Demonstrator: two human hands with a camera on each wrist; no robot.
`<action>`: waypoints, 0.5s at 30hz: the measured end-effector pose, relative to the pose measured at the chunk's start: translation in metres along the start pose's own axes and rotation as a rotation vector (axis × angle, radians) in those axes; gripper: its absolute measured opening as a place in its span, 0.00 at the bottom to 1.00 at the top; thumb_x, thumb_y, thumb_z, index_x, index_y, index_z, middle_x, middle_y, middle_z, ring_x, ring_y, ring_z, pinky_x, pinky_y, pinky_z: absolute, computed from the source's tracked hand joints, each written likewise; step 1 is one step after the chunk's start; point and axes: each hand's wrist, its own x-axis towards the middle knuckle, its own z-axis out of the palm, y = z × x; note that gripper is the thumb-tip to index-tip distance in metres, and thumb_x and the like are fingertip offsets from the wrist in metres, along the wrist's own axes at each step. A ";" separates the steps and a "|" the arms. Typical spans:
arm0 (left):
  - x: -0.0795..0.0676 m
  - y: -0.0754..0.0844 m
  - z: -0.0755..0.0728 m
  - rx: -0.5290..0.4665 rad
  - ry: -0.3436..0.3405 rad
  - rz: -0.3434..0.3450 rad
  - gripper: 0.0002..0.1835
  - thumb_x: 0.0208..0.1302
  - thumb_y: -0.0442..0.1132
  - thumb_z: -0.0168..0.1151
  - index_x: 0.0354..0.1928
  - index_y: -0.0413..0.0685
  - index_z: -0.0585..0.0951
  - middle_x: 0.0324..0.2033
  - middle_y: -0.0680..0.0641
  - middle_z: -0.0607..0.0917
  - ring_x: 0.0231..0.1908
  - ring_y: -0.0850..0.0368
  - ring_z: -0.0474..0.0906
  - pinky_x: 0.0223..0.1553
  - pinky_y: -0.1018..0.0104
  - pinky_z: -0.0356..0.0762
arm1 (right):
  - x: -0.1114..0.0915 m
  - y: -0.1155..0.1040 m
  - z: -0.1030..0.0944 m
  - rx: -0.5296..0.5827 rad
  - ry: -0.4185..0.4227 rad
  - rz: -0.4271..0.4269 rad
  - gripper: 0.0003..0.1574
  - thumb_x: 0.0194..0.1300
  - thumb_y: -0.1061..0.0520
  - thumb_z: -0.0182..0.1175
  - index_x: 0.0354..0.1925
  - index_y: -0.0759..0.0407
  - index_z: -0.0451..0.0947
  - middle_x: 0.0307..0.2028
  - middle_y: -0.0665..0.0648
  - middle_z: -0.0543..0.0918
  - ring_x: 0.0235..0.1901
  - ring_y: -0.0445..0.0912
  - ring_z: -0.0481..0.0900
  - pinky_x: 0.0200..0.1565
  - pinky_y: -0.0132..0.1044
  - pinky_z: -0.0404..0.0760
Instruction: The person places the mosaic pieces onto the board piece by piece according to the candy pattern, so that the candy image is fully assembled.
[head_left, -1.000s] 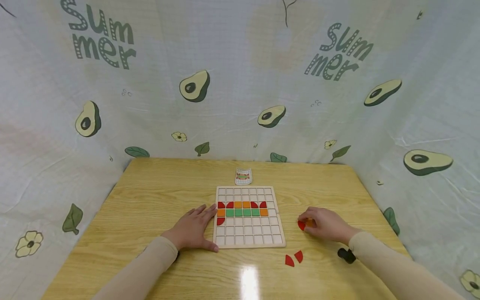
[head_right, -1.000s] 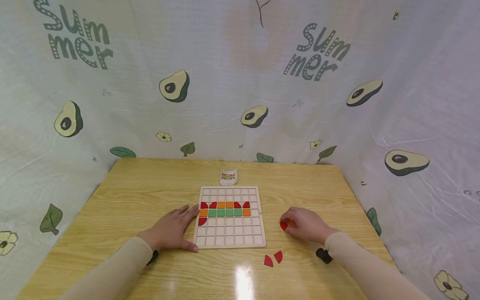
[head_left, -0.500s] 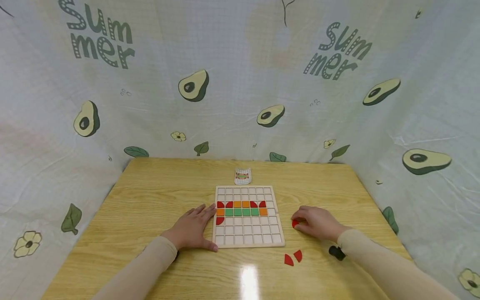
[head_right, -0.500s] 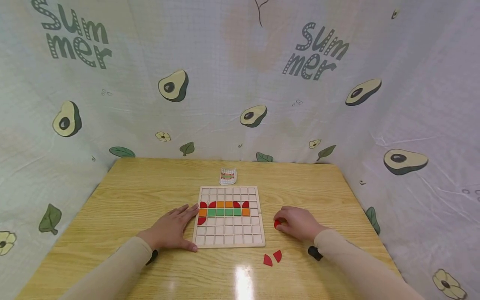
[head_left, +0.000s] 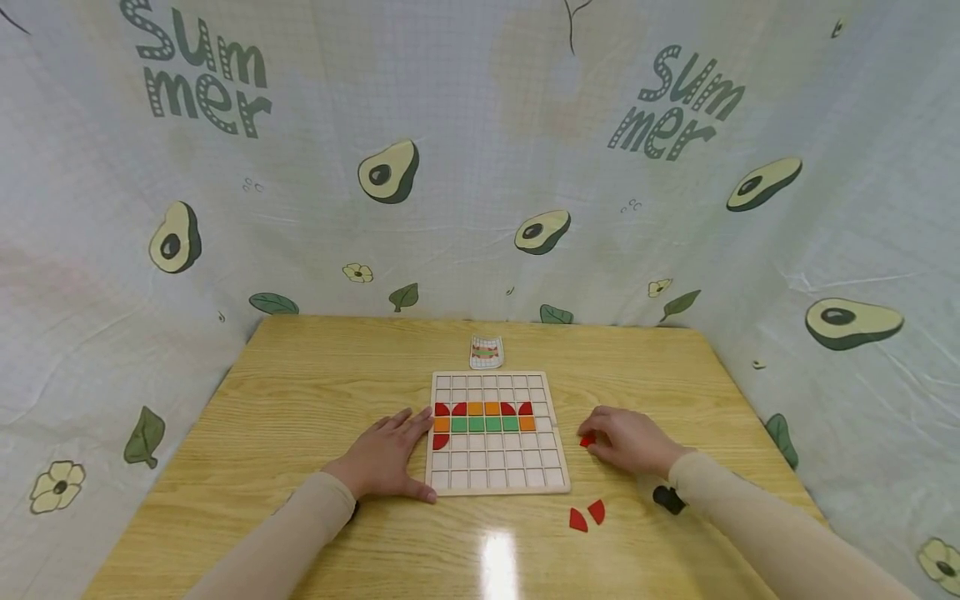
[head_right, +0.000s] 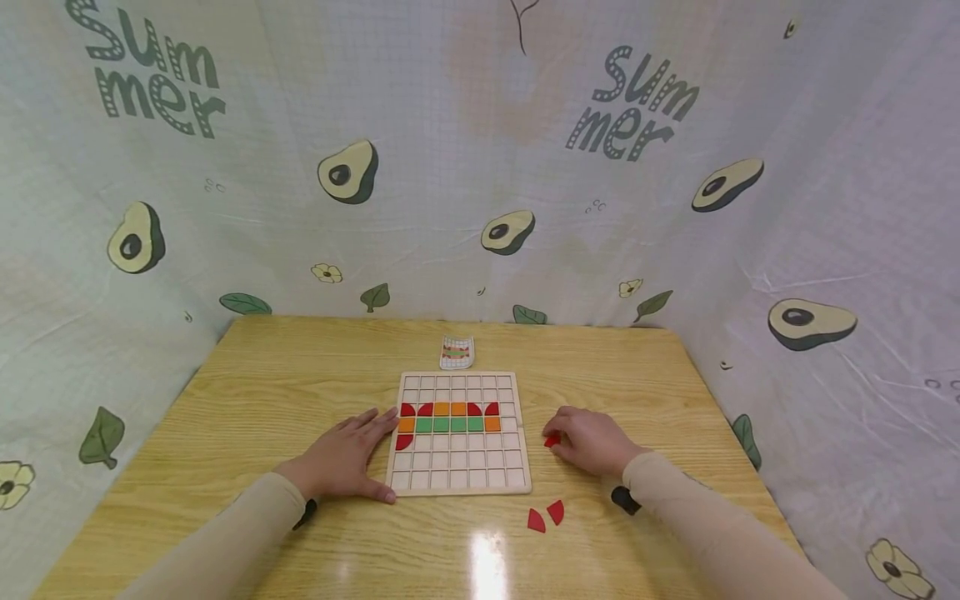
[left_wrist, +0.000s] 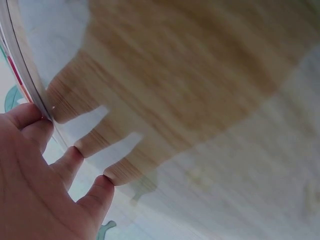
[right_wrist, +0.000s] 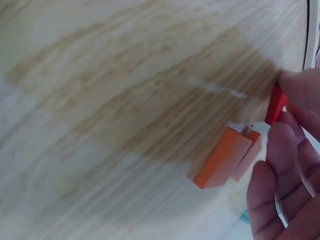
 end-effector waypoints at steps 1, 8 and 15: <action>0.000 0.000 0.000 -0.006 0.003 0.003 0.66 0.41 0.82 0.62 0.76 0.46 0.61 0.76 0.50 0.57 0.74 0.41 0.52 0.69 0.40 0.54 | 0.000 0.000 0.000 0.001 0.004 0.005 0.14 0.61 0.50 0.71 0.46 0.47 0.85 0.39 0.41 0.79 0.33 0.34 0.73 0.38 0.37 0.80; -0.001 -0.002 0.002 -0.022 0.033 0.031 0.66 0.42 0.82 0.62 0.76 0.44 0.62 0.76 0.48 0.58 0.73 0.39 0.53 0.68 0.39 0.54 | 0.002 -0.001 0.000 0.019 0.032 0.040 0.14 0.62 0.45 0.71 0.45 0.46 0.85 0.38 0.41 0.79 0.32 0.35 0.73 0.37 0.38 0.80; -0.002 0.002 -0.004 -0.039 0.010 0.023 0.64 0.43 0.79 0.65 0.75 0.43 0.63 0.76 0.47 0.59 0.73 0.38 0.53 0.68 0.38 0.55 | 0.002 -0.003 -0.001 0.010 0.017 0.060 0.15 0.60 0.44 0.71 0.45 0.46 0.85 0.38 0.41 0.78 0.31 0.36 0.73 0.37 0.37 0.79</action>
